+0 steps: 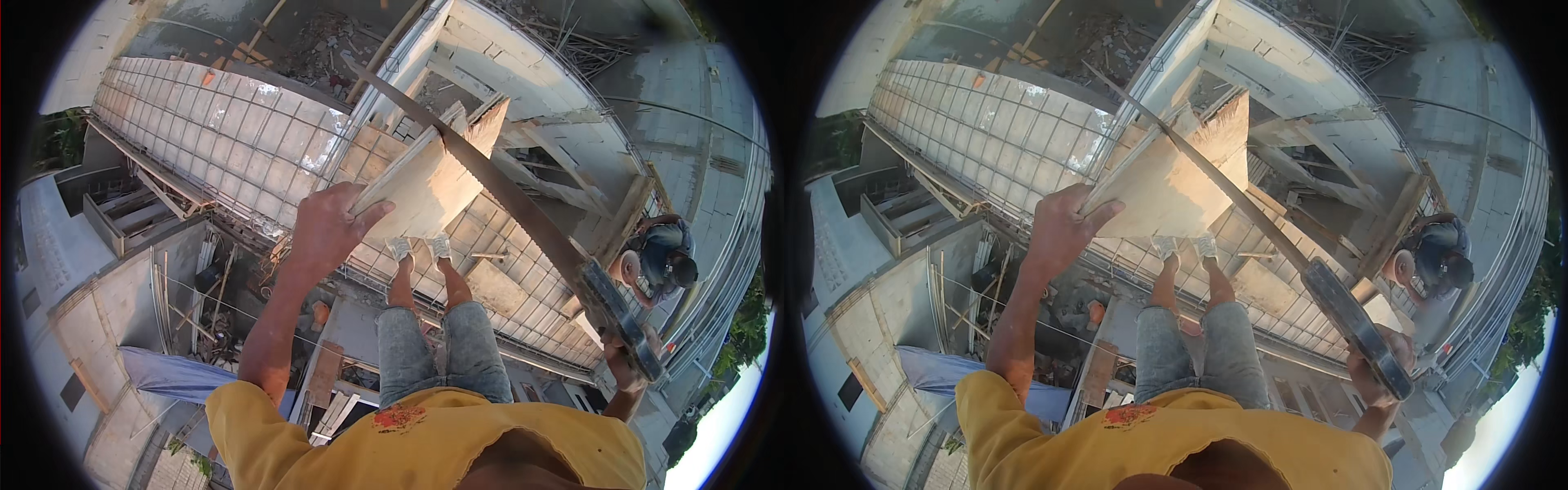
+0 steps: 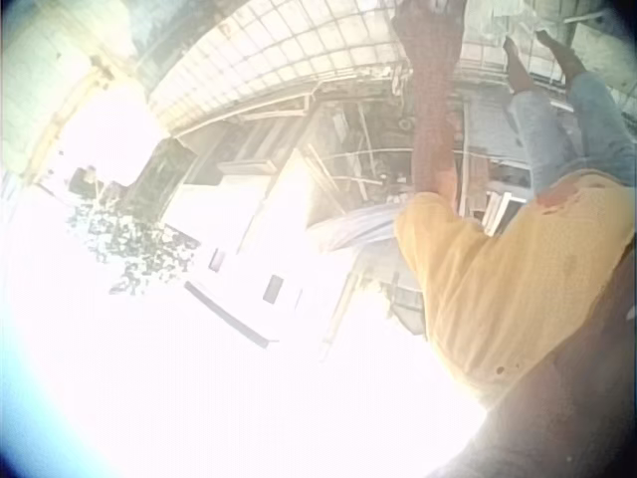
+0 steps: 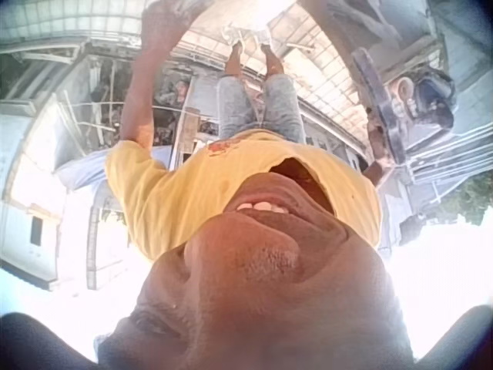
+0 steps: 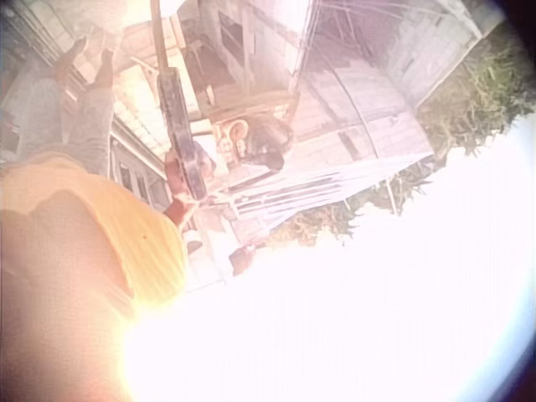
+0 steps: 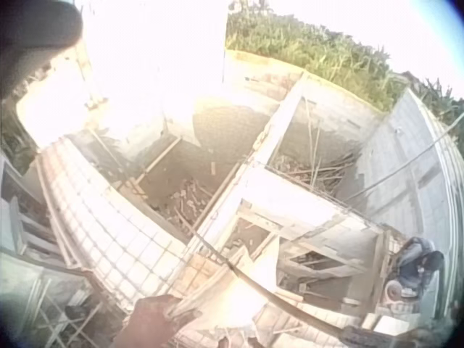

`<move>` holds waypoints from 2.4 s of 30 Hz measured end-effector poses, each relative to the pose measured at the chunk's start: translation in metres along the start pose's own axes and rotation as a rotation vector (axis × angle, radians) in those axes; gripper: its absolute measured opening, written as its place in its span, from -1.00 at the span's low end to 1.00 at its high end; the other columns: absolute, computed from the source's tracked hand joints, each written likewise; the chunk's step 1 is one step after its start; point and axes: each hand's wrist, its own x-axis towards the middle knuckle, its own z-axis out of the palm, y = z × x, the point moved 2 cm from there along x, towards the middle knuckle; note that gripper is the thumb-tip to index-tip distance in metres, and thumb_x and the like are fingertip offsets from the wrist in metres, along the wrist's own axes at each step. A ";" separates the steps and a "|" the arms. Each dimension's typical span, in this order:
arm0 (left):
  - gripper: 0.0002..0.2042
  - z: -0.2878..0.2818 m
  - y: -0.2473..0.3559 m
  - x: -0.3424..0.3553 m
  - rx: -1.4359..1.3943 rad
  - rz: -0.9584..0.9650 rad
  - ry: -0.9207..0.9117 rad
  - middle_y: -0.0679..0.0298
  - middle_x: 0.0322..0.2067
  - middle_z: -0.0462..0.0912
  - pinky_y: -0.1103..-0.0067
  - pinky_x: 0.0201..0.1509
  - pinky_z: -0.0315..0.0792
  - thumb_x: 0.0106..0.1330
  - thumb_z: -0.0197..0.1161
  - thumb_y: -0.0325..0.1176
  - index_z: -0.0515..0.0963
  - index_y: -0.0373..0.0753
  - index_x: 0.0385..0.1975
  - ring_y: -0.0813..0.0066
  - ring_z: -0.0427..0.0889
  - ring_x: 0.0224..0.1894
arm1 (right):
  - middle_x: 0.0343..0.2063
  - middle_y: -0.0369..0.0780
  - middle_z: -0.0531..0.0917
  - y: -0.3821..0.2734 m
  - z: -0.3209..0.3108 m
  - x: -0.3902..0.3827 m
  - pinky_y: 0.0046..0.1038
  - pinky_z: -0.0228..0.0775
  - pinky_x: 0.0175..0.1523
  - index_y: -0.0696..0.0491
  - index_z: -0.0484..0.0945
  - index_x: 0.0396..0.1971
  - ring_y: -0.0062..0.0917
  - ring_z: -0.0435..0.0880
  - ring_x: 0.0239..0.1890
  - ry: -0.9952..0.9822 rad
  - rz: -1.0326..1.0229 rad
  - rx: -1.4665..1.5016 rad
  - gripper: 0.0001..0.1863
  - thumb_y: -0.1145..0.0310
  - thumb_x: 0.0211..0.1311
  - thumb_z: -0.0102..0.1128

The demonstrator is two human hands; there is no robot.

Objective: Installing wooden molding or support structures on top of a concrete wall using a saw and hammer.

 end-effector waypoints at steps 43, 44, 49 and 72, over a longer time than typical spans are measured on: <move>-0.60 -0.052 -0.179 0.048 0.417 -0.363 0.683 0.33 -0.05 0.62 -0.18 0.22 -0.07 0.35 0.02 0.10 0.47 0.13 0.09 0.20 0.52 0.07 | -0.01 -0.06 0.60 -0.195 0.158 0.129 -0.46 0.51 -0.07 -0.02 0.34 0.23 -0.35 0.69 -0.15 -0.204 -0.251 1.021 -0.28 0.64 -0.03 0.26; -0.61 -0.052 -0.174 0.047 0.397 -0.378 0.705 0.34 -0.05 0.62 -0.19 0.24 -0.11 0.36 -0.01 0.11 0.47 0.15 0.09 0.19 0.50 0.08 | -0.03 -0.06 0.61 -0.192 0.159 0.131 -0.46 0.51 -0.08 -0.01 0.34 0.23 -0.36 0.70 -0.19 -0.319 -0.173 0.998 -0.29 0.64 -0.02 0.25; -0.62 -0.061 -0.157 0.049 0.437 -0.400 0.719 0.39 -0.12 0.61 -0.13 0.28 -0.10 0.37 -0.07 0.13 0.50 0.20 0.05 0.22 0.49 0.06 | -0.12 -0.09 0.65 -0.172 0.170 0.123 -0.46 0.49 -0.10 0.01 0.33 0.24 -0.38 0.69 -0.26 -0.191 -0.245 1.000 -0.29 0.64 -0.02 0.23; -0.62 0.010 -0.164 -0.029 0.538 -0.516 0.686 0.36 -0.08 0.62 0.04 0.25 0.03 0.40 -0.09 0.10 0.52 0.17 0.07 0.24 0.55 -0.02 | -0.08 -0.10 0.62 -0.139 0.176 0.084 -0.52 0.47 -0.06 0.08 0.28 0.26 -0.53 0.65 -0.23 -0.293 -0.413 1.195 -0.30 0.62 0.04 0.21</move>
